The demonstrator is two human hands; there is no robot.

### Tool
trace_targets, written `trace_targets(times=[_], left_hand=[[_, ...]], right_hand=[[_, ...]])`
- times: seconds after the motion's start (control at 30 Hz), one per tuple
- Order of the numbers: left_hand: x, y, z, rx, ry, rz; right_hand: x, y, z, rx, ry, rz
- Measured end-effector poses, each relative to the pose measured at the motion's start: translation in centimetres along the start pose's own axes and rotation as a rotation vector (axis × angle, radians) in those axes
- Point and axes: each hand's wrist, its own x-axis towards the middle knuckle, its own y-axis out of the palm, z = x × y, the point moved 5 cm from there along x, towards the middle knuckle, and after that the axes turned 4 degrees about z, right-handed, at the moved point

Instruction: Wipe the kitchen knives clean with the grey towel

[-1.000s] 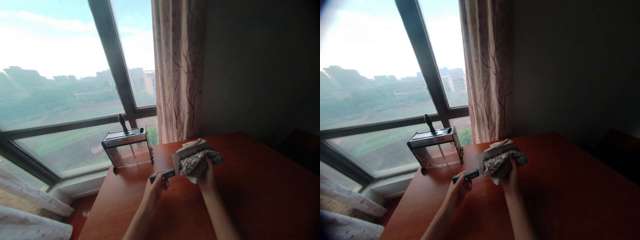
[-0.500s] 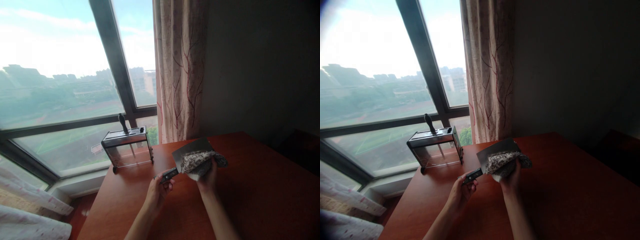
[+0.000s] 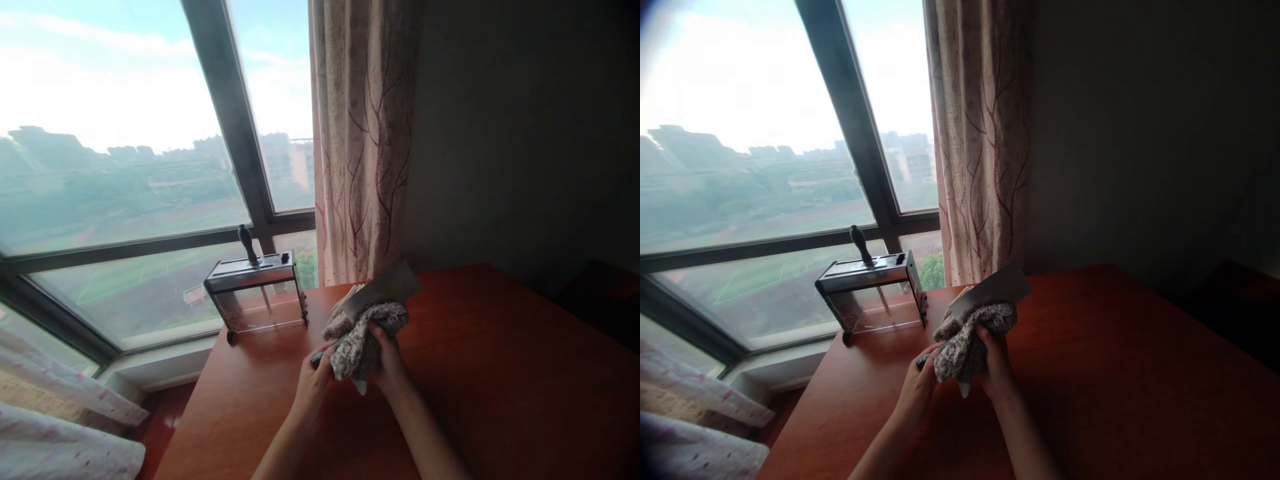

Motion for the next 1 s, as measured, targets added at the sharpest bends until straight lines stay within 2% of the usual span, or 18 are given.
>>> trace_targets(times=[0.1,0.2,0.33,0.43,0.57,0.73,0.83,1.0], left_hand=[[0.0,0.4,-0.6,0.1,0.027,0.07],[0.0,0.9,-1.1,0.155,0.032,0.148],[0.0,0.9,-1.0,0.169,0.001,0.182],[0.0,0.9,-0.7,0.138,-0.023,0.189],[0.3,0.5,-0.4,0.089,-0.021,0.149],[0.5,0.2,-0.1,0.088,0.054,0.087],[0.4,0.4,-0.6,0.048,0.126,0.069],[-0.2,1.2,-2.1,-0.006,0.22,0.111]], right_hand=[[0.4,-0.4,1.1,0.076,0.033,-0.021],[0.7,-1.5,3.4,0.147,0.018,-0.06],[1.0,-3.6,6.1,0.174,-0.03,-0.146],[1.1,-4.1,6.5,0.199,-0.072,-0.165],[0.5,-2.4,4.8,0.25,-0.033,-0.121],[-0.4,0.3,1.8,0.259,0.04,-0.006],[-0.6,0.7,-0.3,0.21,0.094,0.035],[-1.0,0.8,-2.8,0.131,0.15,0.115]])
